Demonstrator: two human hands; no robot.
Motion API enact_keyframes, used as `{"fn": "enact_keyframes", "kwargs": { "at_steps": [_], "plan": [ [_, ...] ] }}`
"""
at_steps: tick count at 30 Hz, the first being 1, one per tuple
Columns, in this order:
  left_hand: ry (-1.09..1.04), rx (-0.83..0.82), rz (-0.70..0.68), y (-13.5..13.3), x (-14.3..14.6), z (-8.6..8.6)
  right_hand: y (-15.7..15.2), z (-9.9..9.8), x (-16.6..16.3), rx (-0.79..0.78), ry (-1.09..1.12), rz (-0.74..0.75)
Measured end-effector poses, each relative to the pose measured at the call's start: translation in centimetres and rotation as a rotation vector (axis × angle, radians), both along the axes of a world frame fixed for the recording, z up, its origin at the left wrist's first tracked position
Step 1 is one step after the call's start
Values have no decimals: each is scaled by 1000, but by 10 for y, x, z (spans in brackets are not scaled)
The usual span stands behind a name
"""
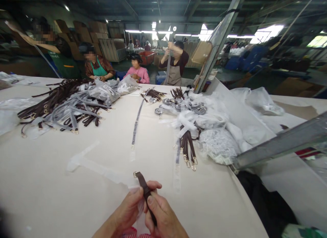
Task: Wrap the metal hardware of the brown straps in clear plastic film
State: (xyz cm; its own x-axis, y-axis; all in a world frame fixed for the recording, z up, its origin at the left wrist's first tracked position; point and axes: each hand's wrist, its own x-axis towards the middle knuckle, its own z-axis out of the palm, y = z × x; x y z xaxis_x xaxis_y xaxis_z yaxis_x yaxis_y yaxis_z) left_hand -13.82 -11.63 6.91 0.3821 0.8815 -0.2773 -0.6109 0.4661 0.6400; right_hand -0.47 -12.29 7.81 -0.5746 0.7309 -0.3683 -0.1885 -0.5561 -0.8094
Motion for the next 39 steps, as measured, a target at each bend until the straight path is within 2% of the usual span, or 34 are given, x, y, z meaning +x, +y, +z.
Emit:
{"fn": "enact_keyframes", "kwargs": {
  "at_steps": [4, 9, 13, 17, 21, 25, 29, 35, 39],
  "plan": [
    [-30, -17, 10, -2, 4, -1, 2, 1, 2, -33, -4, -4],
    [-87, -6, 102, 0, 7, 2, 8, 13, 2, -69, 55, -20],
    [-165, -17, 166, 2, 6, -1, 9, 9, -3, -66, 102, 14],
    [-192, -12, 135, 1, 6, -3, 7, 1, -8, -53, 100, 4],
    [-165, -28, 92, -2, 11, 2, 7, 5, -9, -12, 86, 5],
    [-125, -22, 115, -3, 14, 5, 9, 12, -9, 1, 117, -20],
    [-95, 12, 175, -2, 10, 3, 13, 12, -9, 13, 78, -1],
    [-81, -17, 103, -2, 7, 6, 12, 4, -8, 37, 59, 40],
    [-66, -12, 70, -4, 10, 10, 11, 3, -11, 55, 38, -7]
  ]
}}
